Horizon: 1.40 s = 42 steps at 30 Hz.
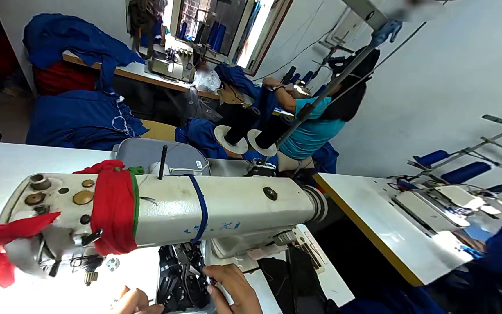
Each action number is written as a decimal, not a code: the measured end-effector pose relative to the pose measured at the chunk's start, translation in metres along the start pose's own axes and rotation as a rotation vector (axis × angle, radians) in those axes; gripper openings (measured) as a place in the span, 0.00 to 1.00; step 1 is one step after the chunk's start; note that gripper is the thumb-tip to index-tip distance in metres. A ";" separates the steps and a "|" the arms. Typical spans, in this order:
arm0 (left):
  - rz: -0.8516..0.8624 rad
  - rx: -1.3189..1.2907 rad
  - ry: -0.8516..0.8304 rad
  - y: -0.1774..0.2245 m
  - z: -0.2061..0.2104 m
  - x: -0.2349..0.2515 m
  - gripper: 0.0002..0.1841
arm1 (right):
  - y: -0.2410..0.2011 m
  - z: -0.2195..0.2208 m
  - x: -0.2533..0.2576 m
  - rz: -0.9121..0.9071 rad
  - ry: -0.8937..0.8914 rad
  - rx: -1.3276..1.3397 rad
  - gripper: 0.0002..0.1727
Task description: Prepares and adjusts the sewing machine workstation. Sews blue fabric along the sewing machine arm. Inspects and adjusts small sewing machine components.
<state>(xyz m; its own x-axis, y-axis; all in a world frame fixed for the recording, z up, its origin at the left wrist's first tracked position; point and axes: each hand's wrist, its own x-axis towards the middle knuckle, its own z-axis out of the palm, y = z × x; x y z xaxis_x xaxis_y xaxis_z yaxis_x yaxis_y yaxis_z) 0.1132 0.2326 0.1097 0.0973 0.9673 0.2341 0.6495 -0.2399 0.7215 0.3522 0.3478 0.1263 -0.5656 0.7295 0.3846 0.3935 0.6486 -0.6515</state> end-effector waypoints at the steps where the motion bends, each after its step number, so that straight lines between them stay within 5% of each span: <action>1: -0.003 0.009 -0.020 -0.002 -0.001 0.001 0.13 | 0.002 0.002 0.003 -0.020 -0.003 -0.015 0.17; 11: 0.085 0.235 -0.062 -0.004 -0.006 0.007 0.22 | 0.006 0.005 0.013 -0.083 -0.150 -0.114 0.19; 19: 0.172 0.213 -0.023 -0.006 0.001 0.009 0.17 | -0.015 0.022 0.036 -0.168 -0.420 -0.319 0.18; 34: 0.170 0.276 -0.048 -0.003 0.002 0.006 0.16 | 0.010 0.016 0.048 -0.116 -0.319 -0.145 0.23; 42: 0.148 0.115 0.056 -0.007 0.003 0.007 0.17 | 0.026 -0.003 0.032 -0.144 -0.059 -0.009 0.10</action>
<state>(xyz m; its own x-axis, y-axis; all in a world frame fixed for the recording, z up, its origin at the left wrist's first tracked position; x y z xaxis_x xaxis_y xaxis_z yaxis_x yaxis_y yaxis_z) 0.1118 0.2412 0.1039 0.1579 0.9152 0.3707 0.7135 -0.3653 0.5979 0.3468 0.3883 0.1241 -0.6585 0.6146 0.4343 0.3116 0.7480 -0.5860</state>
